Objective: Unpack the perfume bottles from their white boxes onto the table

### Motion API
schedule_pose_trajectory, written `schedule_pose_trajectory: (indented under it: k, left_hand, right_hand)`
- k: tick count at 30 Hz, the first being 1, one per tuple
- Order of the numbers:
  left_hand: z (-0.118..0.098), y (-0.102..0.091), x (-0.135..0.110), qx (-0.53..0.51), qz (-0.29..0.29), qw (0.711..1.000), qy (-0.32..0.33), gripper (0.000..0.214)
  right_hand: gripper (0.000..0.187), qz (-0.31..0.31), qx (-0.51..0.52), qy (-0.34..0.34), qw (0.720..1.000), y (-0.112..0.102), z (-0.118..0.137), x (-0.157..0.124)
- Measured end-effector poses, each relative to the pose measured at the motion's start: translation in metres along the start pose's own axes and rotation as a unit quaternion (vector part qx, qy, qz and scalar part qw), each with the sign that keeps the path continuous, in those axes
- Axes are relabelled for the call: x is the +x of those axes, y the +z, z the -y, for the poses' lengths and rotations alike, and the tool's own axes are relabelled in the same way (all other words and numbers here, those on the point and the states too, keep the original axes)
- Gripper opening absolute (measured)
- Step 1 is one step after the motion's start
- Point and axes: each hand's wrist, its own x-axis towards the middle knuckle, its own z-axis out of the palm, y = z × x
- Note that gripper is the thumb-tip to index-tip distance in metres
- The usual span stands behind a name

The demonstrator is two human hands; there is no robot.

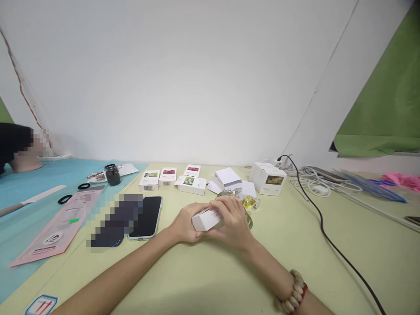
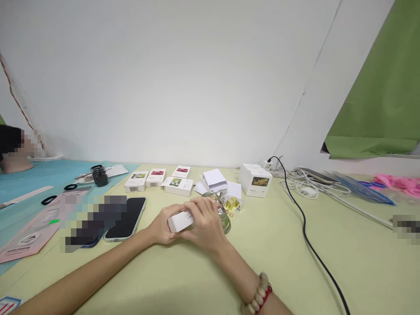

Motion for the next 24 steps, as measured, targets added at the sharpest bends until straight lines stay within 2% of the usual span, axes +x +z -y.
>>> schedule_pose_trajectory:
  k: [5, 8, 14, 24]
  left_hand:
    - [0.0008, 0.0007, 0.0012, 0.015, -0.003, 1.000, -0.004, 0.041]
    - [0.0018, 0.0005, 0.0022, 0.035, 0.023, 0.999, -0.002, 0.038]
    - [0.0035, -0.0015, 0.0014, 0.079, 0.048, 0.996, -0.003, 0.045]
    - [0.0057, -0.0025, 0.0005, 0.085, 0.048, 0.995, -0.010, 0.052]
  right_hand:
    - [0.040, -0.009, -0.005, -0.015, 1.000, -0.0002, 0.0025, 0.0001]
    - [0.035, -0.007, -0.013, -0.020, 1.000, 0.0004, 0.0021, -0.0011]
    - [0.029, -0.007, -0.023, -0.024, 0.999, 0.0015, 0.0026, -0.0026]
    - [0.028, -0.014, -0.026, -0.027, 0.999, 0.0043, 0.0021, -0.0069]
